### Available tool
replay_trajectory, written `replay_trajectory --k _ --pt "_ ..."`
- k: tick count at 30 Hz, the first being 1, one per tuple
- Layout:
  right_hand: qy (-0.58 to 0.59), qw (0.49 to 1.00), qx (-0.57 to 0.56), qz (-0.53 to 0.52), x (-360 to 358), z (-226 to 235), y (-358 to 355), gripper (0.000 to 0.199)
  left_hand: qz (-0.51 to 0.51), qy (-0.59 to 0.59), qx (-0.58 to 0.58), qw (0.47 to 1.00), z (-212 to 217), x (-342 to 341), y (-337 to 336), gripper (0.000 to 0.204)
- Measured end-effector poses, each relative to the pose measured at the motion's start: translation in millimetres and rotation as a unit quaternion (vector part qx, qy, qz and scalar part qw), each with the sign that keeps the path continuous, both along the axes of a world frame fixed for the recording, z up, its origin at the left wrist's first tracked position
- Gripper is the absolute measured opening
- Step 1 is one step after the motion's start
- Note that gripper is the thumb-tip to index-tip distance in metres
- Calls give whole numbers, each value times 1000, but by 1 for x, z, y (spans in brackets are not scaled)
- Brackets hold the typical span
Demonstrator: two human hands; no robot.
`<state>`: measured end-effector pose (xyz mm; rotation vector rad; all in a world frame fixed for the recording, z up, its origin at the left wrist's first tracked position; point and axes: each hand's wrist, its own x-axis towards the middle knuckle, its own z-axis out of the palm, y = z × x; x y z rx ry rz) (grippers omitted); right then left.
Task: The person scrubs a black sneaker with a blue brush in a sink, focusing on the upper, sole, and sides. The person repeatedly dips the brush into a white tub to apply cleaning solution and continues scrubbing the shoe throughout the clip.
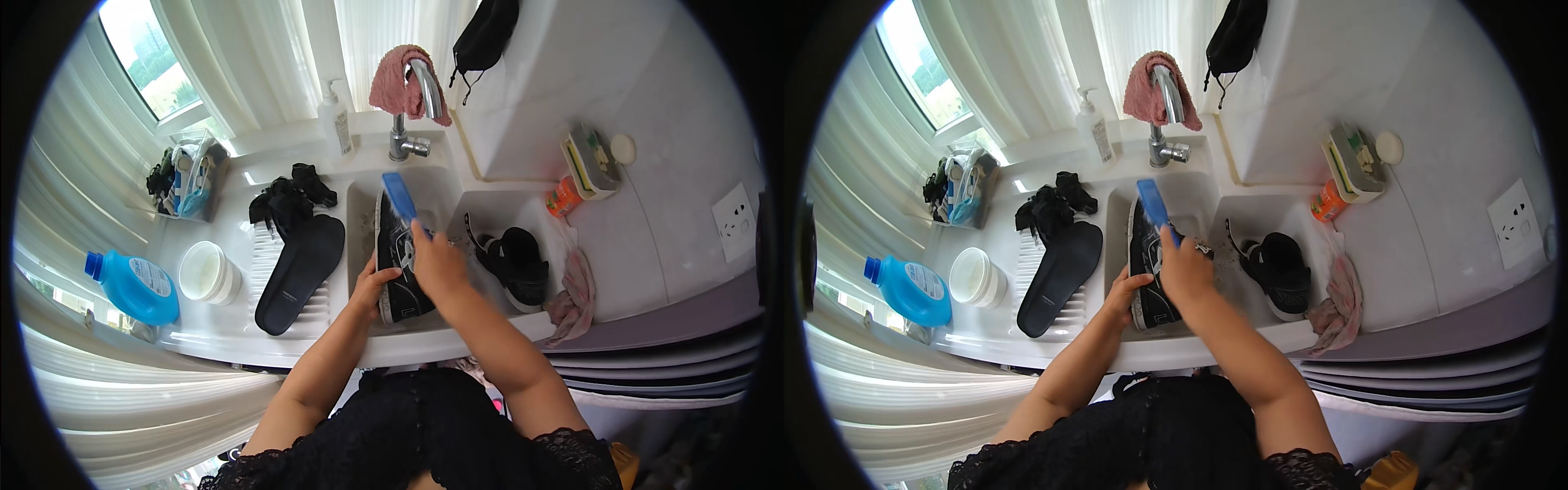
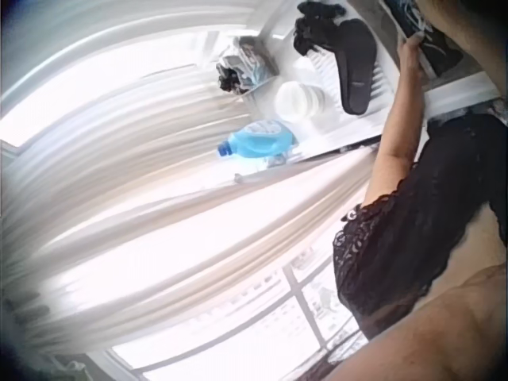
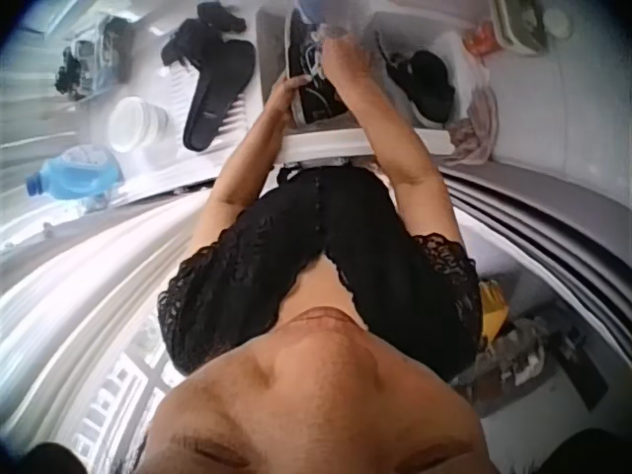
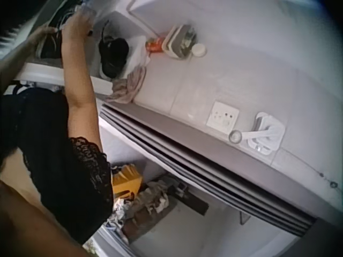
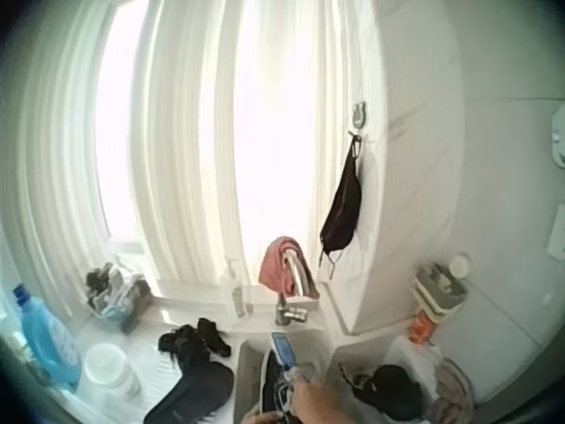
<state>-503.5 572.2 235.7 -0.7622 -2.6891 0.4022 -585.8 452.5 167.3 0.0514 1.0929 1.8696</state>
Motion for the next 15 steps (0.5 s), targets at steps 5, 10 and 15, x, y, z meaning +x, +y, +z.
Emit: replay_trajectory --k 5,10,15 --pt "-72 993 16 88 64 2 -42 43 7 -41 -16 999 2 -4 -3 64" --pt "-71 997 7 -2 -19 13 29 43 -16 42 -8 999 -19 1 2 87" --pt "-111 985 86 101 67 19 -32 49 25 44 -33 998 -16 -7 -4 93"
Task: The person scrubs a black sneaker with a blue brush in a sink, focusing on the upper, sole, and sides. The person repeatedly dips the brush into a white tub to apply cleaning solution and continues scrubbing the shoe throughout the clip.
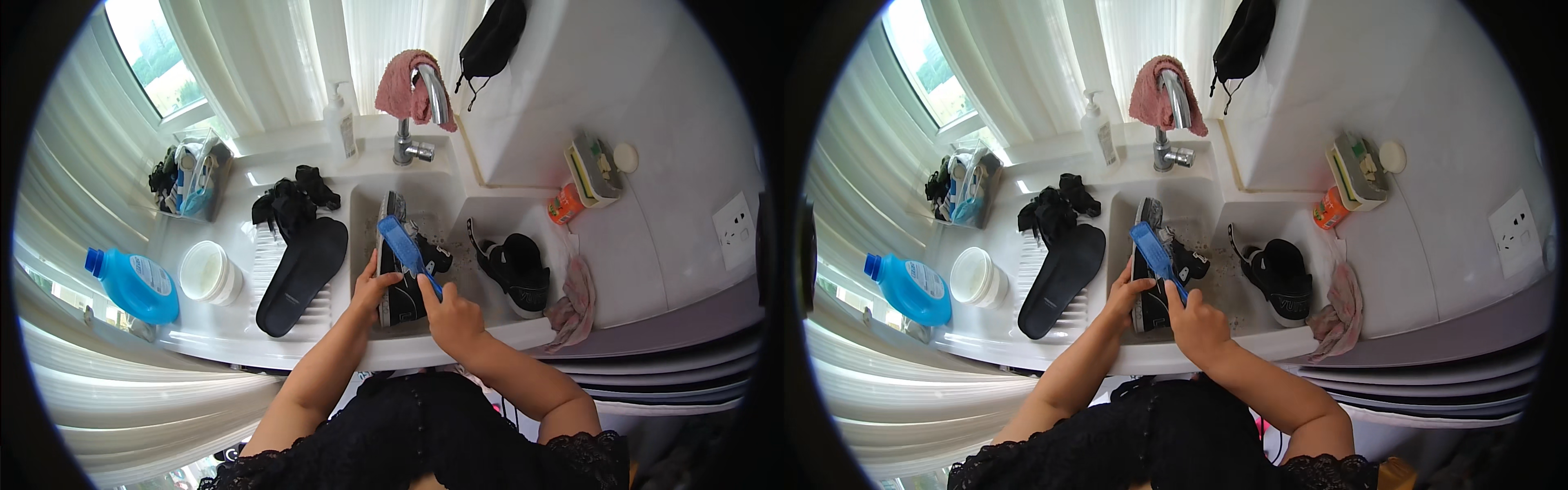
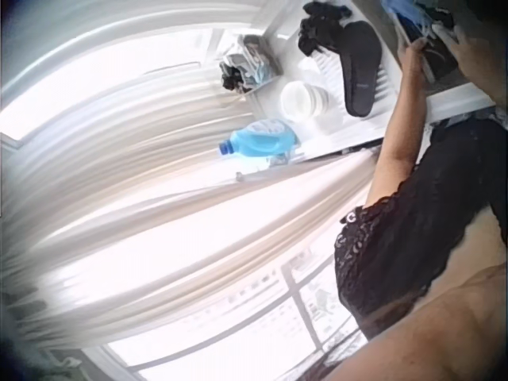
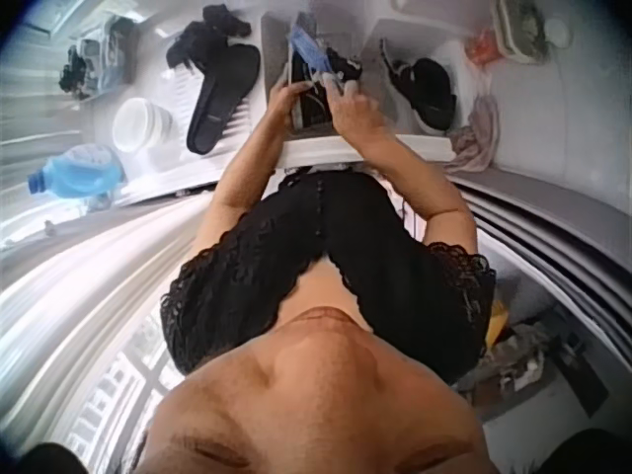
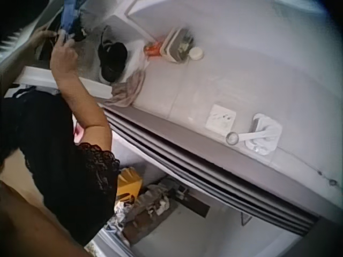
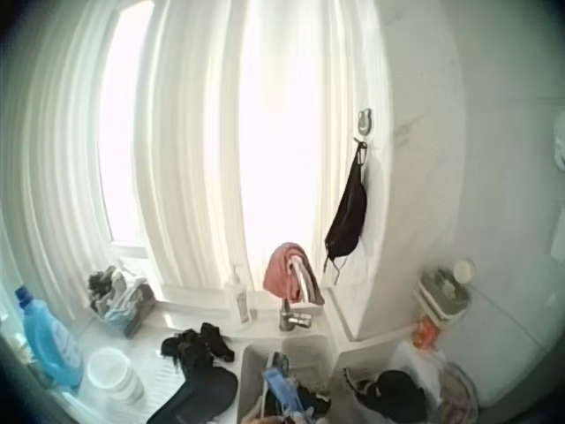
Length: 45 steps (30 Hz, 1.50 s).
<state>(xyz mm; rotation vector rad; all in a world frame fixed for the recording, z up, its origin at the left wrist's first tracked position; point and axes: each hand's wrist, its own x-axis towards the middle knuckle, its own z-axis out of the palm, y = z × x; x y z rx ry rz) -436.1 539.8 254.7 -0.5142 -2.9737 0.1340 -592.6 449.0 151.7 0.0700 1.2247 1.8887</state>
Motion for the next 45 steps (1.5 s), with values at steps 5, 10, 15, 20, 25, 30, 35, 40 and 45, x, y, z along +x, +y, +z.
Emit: replay_trajectory --k 5,10,15,20,25,30,35,40,45 --pt "86 995 29 -36 -39 -2 50 43 -29 18 9 999 7 15 7 94" --pt "53 998 43 1 -1 -1 14 45 -21 28 19 999 11 9 3 91" --pt "98 995 21 -23 -18 3 32 47 -39 -15 55 998 12 11 3 91" --pt "118 990 9 -80 -48 -6 71 44 -49 38 73 995 15 13 2 80" --pt "70 994 -63 -56 -4 9 8 40 -37 -44 67 996 20 4 -7 65" --pt "162 971 -117 -133 -66 15 63 31 -64 21 86 994 13 11 0 57" --pt "132 974 -164 -78 -3 28 17 38 -35 2 116 993 12 0 -11 56" --pt "191 951 -201 -133 -37 15 69 31 -94 10 105 990 19 8 -9 56" --pt "256 936 -232 -66 -7 18 70 32 -135 -91 199 966 22 -1 -20 59"
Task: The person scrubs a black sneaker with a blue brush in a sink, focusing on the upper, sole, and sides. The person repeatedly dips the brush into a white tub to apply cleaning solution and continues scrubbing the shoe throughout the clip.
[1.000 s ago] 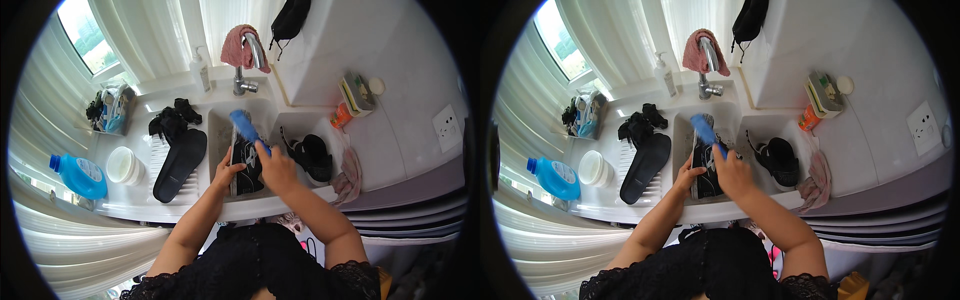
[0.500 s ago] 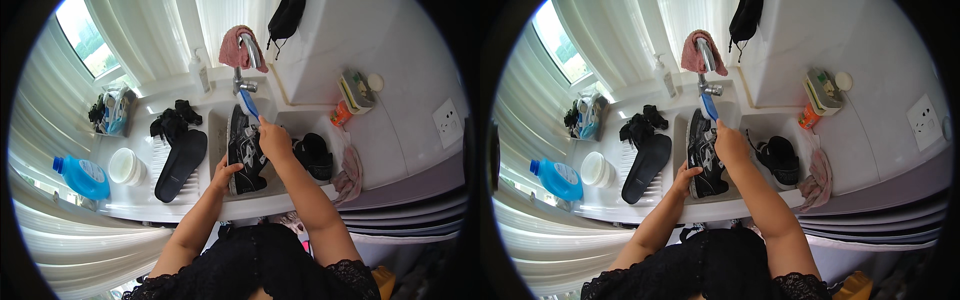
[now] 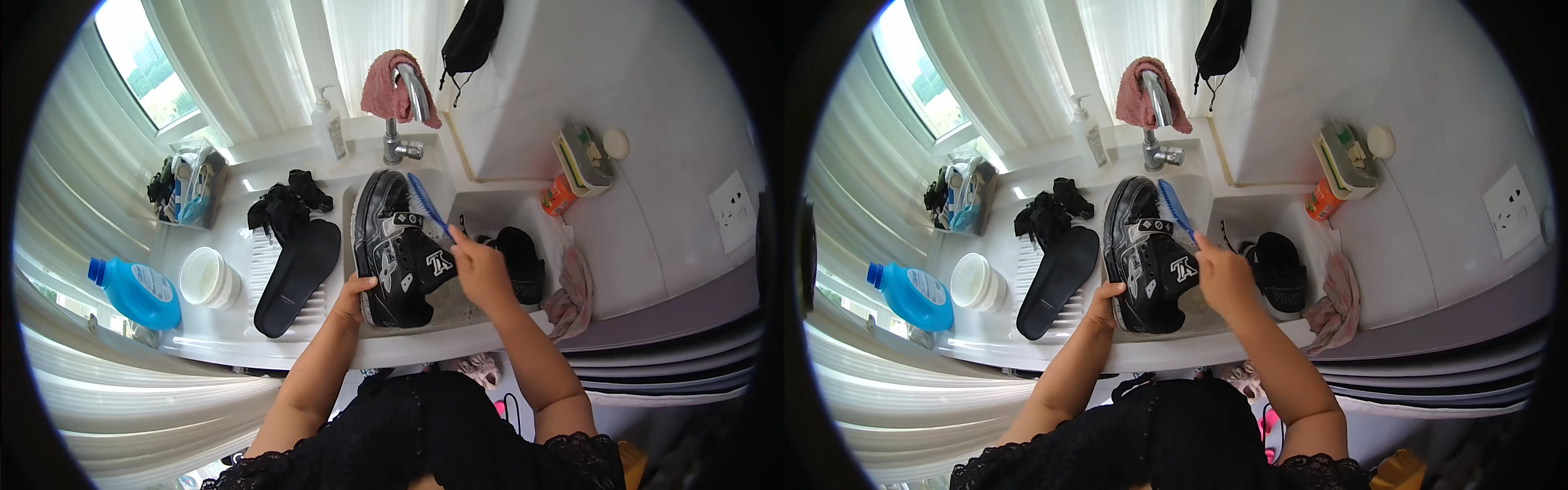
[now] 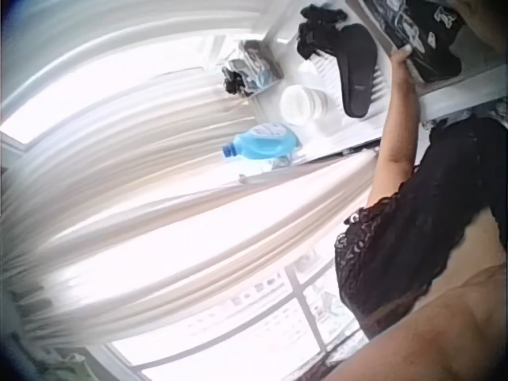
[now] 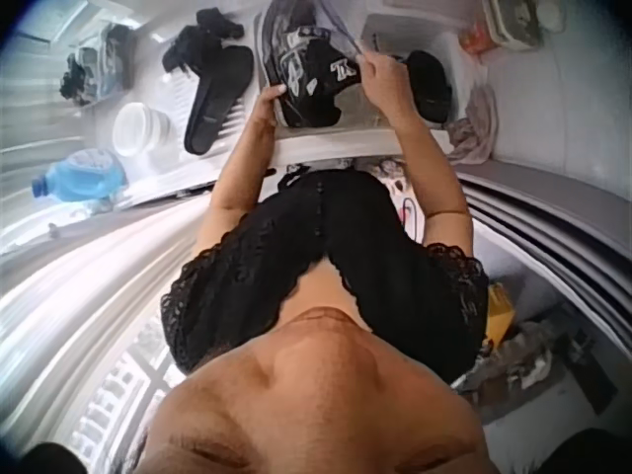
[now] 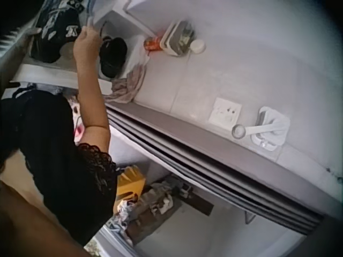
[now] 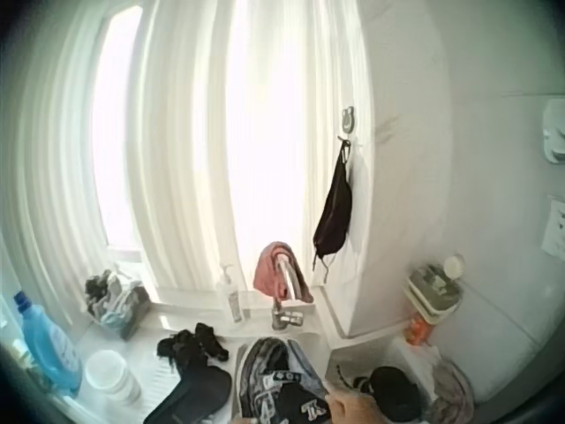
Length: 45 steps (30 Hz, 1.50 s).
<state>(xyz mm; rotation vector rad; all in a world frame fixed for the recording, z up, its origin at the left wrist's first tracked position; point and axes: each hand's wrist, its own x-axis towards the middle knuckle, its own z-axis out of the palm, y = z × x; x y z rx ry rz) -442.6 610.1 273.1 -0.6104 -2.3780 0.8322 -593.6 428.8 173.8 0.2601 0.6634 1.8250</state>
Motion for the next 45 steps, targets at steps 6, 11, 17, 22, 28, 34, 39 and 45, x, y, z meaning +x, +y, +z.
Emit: replay_trajectory --k 6,11,17,22,28,34,39,45 --pt "57 963 -252 76 14 1 36 52 -37 -147 43 988 -23 -3 2 67" --pt "107 979 -104 142 0 -1 0 74 -5 -117 32 993 -25 -3 2 67" --pt "113 989 -34 87 -43 -7 -20 58 -16 -77 44 996 -9 -1 -2 66" --pt "124 984 -127 30 -67 -23 -23 51 79 67 -82 991 19 -9 -12 73" --pt "140 967 -207 37 -88 -34 -53 53 121 340 -195 912 57 -7 -40 47" --pt "117 940 -303 106 -95 -7 -116 57 117 464 -360 801 92 -48 -94 32" --pt "14 940 -304 157 -95 -35 -113 65 67 501 -438 744 84 -77 -122 34" --pt "4 977 -190 96 -48 -61 -25 42 228 716 -440 491 131 -40 -99 35"
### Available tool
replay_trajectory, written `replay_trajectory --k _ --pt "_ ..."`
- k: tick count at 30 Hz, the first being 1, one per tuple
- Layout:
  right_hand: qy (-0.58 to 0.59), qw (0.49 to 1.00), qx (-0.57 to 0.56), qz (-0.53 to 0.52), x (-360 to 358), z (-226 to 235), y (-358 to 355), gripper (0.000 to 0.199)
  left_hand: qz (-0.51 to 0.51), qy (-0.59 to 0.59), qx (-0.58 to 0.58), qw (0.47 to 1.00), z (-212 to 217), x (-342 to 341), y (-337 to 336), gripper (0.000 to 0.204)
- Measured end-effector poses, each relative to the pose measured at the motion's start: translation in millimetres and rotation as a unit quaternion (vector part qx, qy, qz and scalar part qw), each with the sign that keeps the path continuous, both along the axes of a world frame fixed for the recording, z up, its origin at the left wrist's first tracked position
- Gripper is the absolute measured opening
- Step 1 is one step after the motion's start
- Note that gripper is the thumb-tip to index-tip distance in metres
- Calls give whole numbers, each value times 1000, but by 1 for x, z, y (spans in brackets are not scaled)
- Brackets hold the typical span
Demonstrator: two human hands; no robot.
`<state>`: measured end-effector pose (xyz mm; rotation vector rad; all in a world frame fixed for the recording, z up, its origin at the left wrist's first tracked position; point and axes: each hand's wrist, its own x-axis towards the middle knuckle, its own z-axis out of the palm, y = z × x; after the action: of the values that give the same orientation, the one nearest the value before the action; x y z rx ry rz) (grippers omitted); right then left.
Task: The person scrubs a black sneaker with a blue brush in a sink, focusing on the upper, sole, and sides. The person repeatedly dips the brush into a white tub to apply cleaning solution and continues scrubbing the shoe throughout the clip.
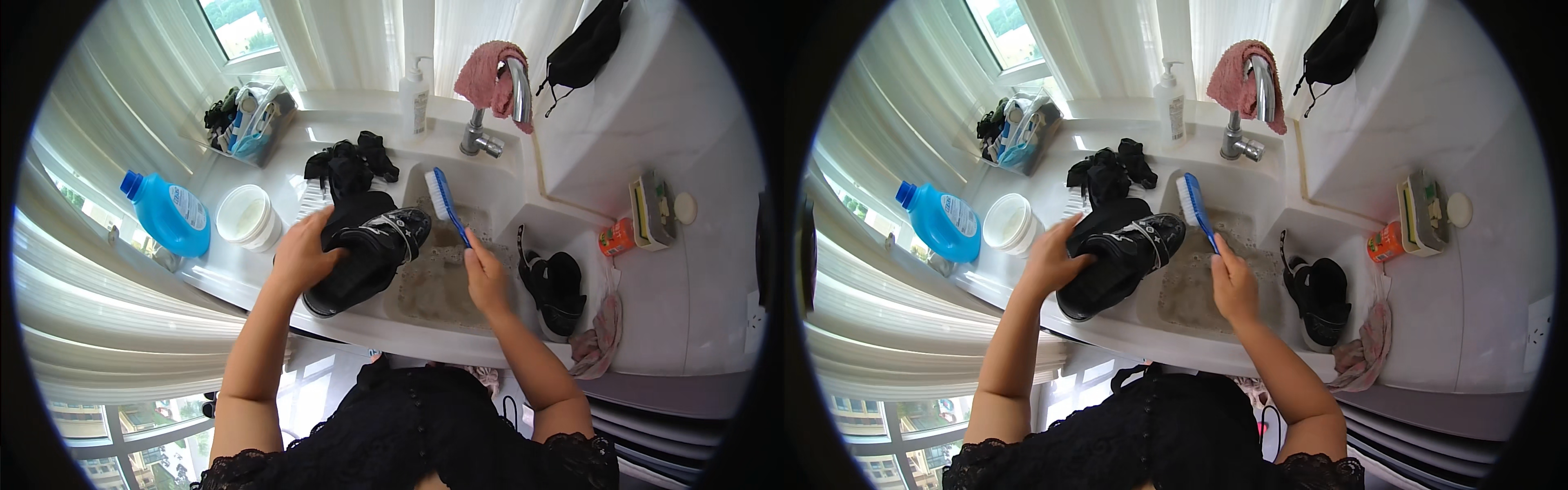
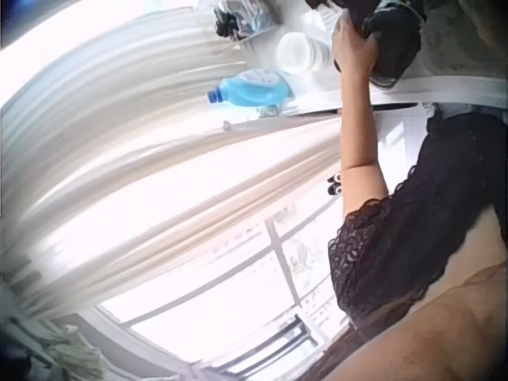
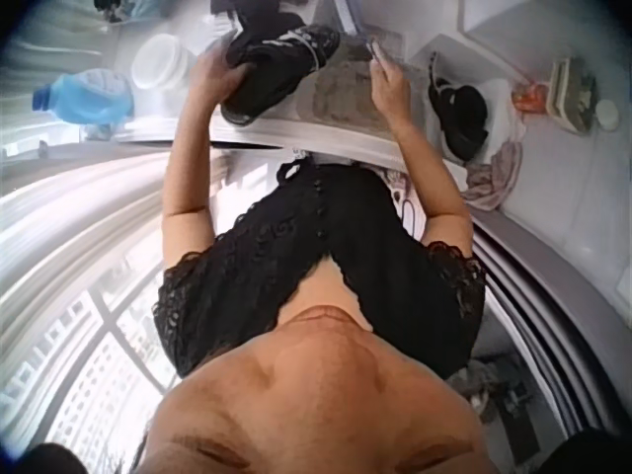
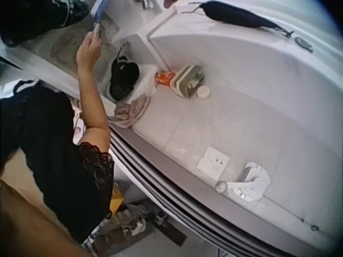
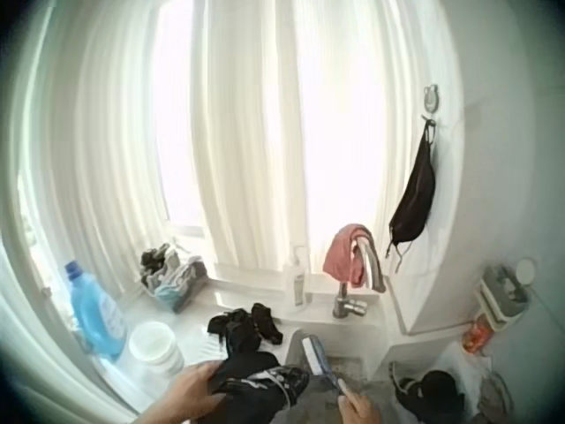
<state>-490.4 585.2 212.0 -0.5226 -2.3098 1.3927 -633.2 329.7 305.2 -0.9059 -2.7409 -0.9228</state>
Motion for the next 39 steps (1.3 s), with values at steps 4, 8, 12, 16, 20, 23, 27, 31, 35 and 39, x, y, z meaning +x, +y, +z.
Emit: replay_trajectory --k 4,8,12,16,20,23,27,31,35,39 --pt "-31 984 167 45 43 9 3 39 -73 169 -23 983 1 80 19 44" --pt "-38 968 230 96 42 6 -20 39 10 213 -211 954 -54 84 29 34" --pt "-6 966 246 77 -9 8 -19 41 16 153 -220 963 -59 65 36 33" --pt "-86 970 180 136 60 13 -33 39 54 99 -198 974 -62 66 21 34" --pt "-94 945 303 74 3 10 -42 41 -17 121 -182 976 -61 64 26 32" --pt "-86 944 318 30 -15 4 -59 41 23 94 -148 984 -60 56 31 31" --pt "-150 960 237 -7 49 15 -89 41 0 60 -157 986 -64 61 19 33" --pt "-91 971 200 -94 20 11 -106 41 -39 16 -168 985 -60 58 18 31" --pt "25 976 53 -212 -24 -13 -99 39 -37 1 -169 985 -52 57 24 30" --pt "16 984 -55 -169 49 -29 -165 39 -39 -2 -167 985 -57 53 18 31"
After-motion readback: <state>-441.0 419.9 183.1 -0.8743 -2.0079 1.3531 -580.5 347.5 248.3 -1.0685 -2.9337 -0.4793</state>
